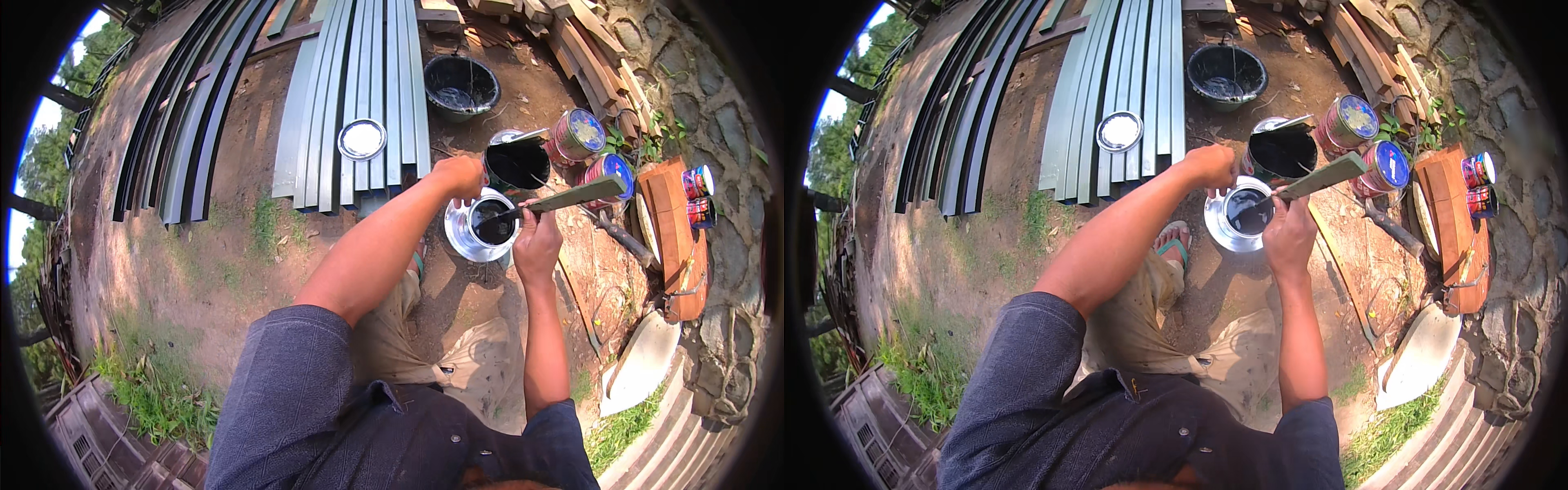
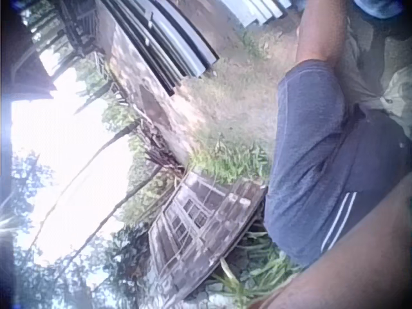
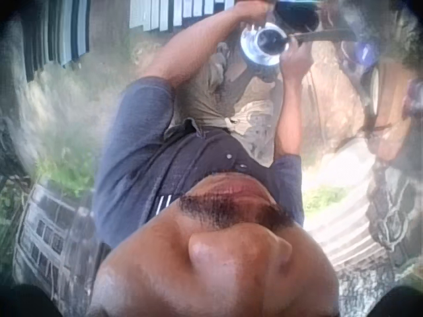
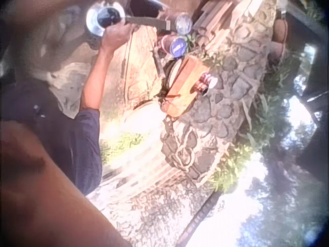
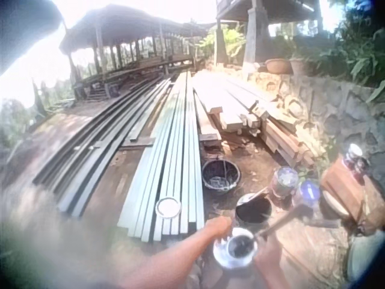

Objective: The person pries open a paint can with a tool, stirs a black liquid in a bucket using a wooden stick, pours more paint from the can into the bucket, and stirs it again.

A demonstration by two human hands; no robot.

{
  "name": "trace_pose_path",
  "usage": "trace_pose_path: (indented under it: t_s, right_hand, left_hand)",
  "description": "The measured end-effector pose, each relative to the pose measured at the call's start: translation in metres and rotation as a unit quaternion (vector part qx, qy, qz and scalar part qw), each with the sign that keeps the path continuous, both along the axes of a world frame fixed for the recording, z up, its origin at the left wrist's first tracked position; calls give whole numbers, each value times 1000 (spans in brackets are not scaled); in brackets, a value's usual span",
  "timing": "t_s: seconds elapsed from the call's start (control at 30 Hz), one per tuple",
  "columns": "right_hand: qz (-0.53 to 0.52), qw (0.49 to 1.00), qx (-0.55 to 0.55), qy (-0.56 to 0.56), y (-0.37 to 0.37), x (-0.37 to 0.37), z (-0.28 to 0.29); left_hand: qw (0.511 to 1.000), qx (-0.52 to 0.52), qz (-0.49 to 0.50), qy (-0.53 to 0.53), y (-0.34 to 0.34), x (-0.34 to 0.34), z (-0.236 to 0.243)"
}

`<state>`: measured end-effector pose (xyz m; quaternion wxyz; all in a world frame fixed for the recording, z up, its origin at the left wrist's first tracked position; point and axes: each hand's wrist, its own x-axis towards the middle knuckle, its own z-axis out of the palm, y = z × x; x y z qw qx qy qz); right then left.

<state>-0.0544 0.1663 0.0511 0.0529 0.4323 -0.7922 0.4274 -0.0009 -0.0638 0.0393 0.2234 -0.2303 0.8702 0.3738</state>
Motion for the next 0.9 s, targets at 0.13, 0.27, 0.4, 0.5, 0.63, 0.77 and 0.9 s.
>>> trace_pose_path:
  t_s: [0.13, 0.27, 0.4, 0.5, 0.63, 0.77, 0.9]
  right_hand:
    - [-93, 995, 34, -30, 0, -2, -3]
    - [-83, 988, -19, -132, -5, 1, -1]
    - [-20, 991, -91, -99, -8, 4, 4]
    - [16, 996, -68, -46, -7, -5, -4]
    - [17, 1000, -12, -7, 0, -8, -8]
    - [-43, 999, 13, 11, 0, -3, 0]
    - [-104, 994, 37, -22, -2, 3, -1]
  left_hand:
    - [1000, -7, -1, 0, 6, -3, 11]
    - [1000, 27, 9, 11, 2, 1, 9]
    - [1000, 23, 1, 4, 5, 1, 9]
    - [999, 32, 21, 4, 6, 6, 17]
    - [999, 37, 20, 12, 6, 9, 23]
    - [1000, 13, 2, 11, 4, -2, 24]
    - [1000, 21, -12, 1, -6, -3, -7]
